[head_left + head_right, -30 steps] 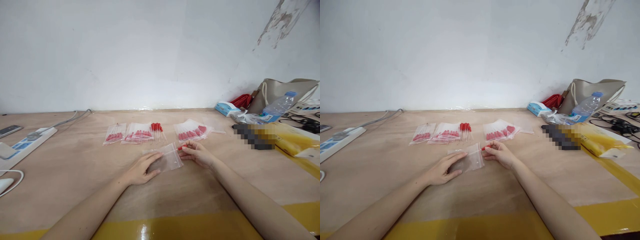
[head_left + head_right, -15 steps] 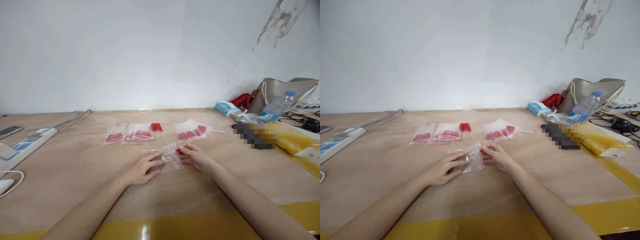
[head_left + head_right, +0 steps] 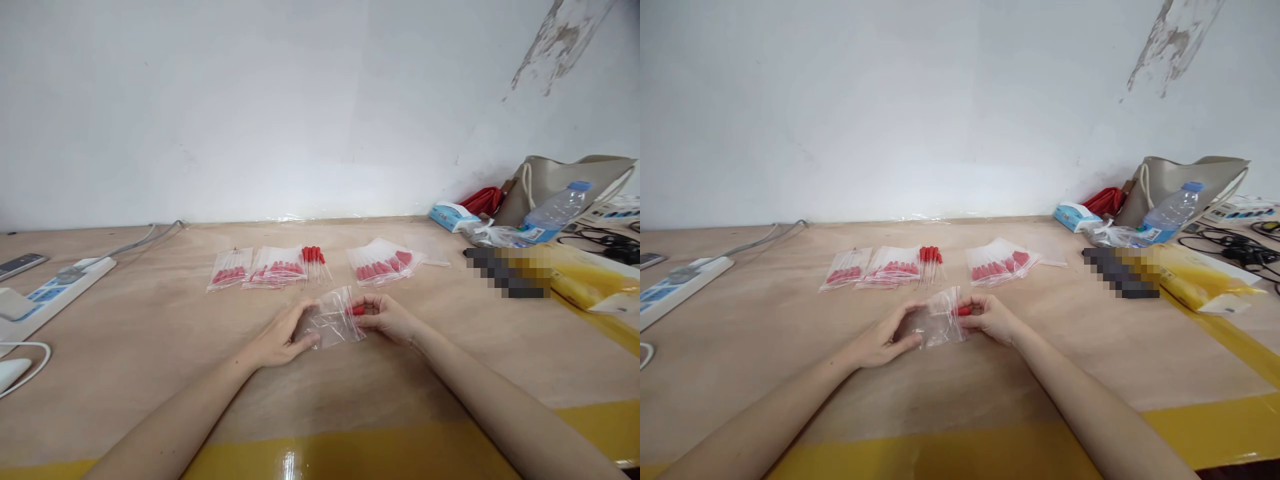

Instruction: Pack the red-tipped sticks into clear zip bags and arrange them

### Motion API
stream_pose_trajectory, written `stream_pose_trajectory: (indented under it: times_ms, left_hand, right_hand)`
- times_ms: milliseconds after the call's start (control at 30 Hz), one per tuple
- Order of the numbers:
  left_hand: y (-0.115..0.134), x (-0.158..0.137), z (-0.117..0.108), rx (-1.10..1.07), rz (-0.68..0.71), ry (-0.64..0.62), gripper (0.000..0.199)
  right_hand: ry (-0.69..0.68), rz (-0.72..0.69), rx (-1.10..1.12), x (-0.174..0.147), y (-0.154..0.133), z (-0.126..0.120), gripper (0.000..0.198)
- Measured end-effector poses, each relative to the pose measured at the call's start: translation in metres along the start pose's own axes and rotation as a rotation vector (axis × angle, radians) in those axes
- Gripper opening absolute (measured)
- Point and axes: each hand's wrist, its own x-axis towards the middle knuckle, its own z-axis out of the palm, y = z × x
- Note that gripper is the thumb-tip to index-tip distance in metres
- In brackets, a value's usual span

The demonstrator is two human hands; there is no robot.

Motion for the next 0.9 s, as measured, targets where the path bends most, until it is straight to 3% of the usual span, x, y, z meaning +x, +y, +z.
stream_pose_trajectory:
  times_ms: [133, 333, 567, 700, 800, 900]
  left_hand:
    - [-0.003, 0.000, -0.001, -0.038, -0.106, 0.036, 0.046]
    - [0.002, 0.003, -0.002, 0.043, -0.054, -0.007, 0.052]
    - [0.003, 0.003, -0.003, 0.089, -0.024, -0.056, 0.050]
    - [0.005, 0.003, -0.005, 0.084, -0.025, -0.088, 0.043]
    - [0.005, 0.002, -0.007, 0.078, -0.007, -0.086, 0.044]
    - [0.003, 0.001, -0.007, 0.072, -0.015, -0.028, 0.048]
  right_hand:
    - [0.040, -0.088, 0.019, -0.001, -0.002, 0.001, 0.029]
    - [-0.005, -0.079, -0.102, 0.001, 0.001, -0.003, 0.031]
    - [-0.189, -0.116, -0.396, -0.004, -0.008, -0.008, 0.031]
    - [-0.248, -0.150, -0.427, -0.004, -0.009, -0.012, 0.033]
    - [-0.193, -0.117, -0.348, -0.001, -0.004, -0.014, 0.031]
    - [-0.015, -0.103, -0.269, 0.002, 0.001, -0.014, 0.029]
